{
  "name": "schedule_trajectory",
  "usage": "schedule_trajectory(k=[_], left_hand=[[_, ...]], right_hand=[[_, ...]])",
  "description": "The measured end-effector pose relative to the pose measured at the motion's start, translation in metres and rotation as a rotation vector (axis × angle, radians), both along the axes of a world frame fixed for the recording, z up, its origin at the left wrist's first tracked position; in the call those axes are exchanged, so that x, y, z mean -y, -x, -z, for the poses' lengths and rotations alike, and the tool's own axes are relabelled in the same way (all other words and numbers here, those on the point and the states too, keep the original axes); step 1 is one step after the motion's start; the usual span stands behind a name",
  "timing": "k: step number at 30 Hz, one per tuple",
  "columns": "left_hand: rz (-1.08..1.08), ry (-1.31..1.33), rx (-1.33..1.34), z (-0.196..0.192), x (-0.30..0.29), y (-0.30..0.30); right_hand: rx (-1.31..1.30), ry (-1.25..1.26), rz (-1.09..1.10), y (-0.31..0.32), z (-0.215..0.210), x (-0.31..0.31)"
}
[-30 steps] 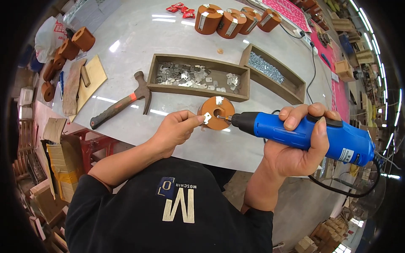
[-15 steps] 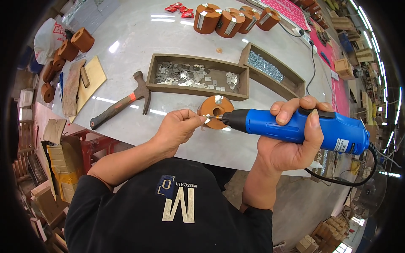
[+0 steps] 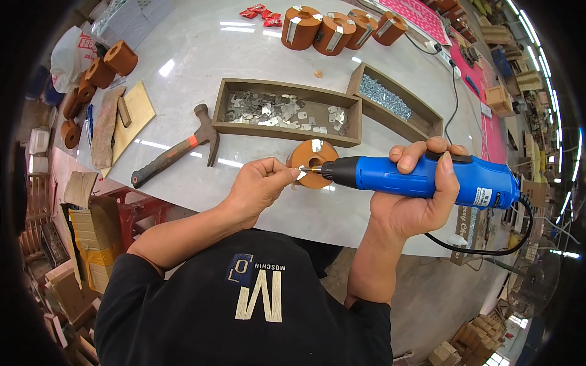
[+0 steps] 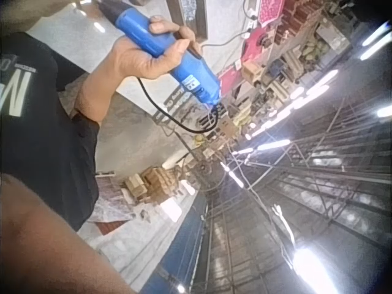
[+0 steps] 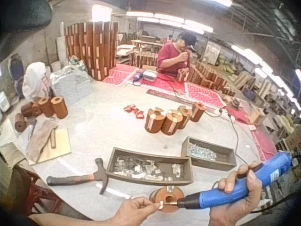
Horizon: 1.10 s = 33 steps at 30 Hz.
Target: Assembling wooden furniture components using an electric screwdriver, hammer, and small metal hardware.
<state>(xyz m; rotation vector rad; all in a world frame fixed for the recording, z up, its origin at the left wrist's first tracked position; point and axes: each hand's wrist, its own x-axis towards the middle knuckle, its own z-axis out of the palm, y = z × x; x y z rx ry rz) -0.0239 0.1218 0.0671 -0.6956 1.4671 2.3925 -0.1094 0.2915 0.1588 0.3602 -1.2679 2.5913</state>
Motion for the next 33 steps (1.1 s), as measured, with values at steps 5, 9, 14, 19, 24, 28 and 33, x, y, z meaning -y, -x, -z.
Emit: schedule_trajectory(k=[5, 9, 14, 19, 24, 28, 33], left_hand=[[-0.012, 0.014, -0.008, -0.002, -0.001, -0.001], [-0.01, 0.033, -0.012, 0.0, -0.003, -0.001], [-0.015, 0.036, -0.015, 0.003, -0.003, -0.001], [-0.021, 0.038, -0.035, 0.002, -0.003, -0.001], [-0.02, 0.039, -0.047, 0.006, -0.004, -0.001], [-0.071, 0.225, -0.184, 0.009, -0.004, -0.005], [-0.057, 0.598, -0.507, 0.012, 0.002, -0.005]], right_hand=[[0.011, 0.007, 0.017, 0.002, 0.005, -0.001], [0.033, 0.01, 0.036, 0.002, 0.008, -0.003], [0.037, 0.01, 0.055, 0.002, 0.008, -0.007], [0.014, -0.016, 0.045, 0.001, 0.005, -0.007], [-0.036, -0.039, 0.01, -0.001, 0.001, -0.003], [-0.081, -0.111, 0.026, -0.003, -0.004, 0.002], [-0.11, -0.139, 0.003, -0.003, -0.005, 0.01]])
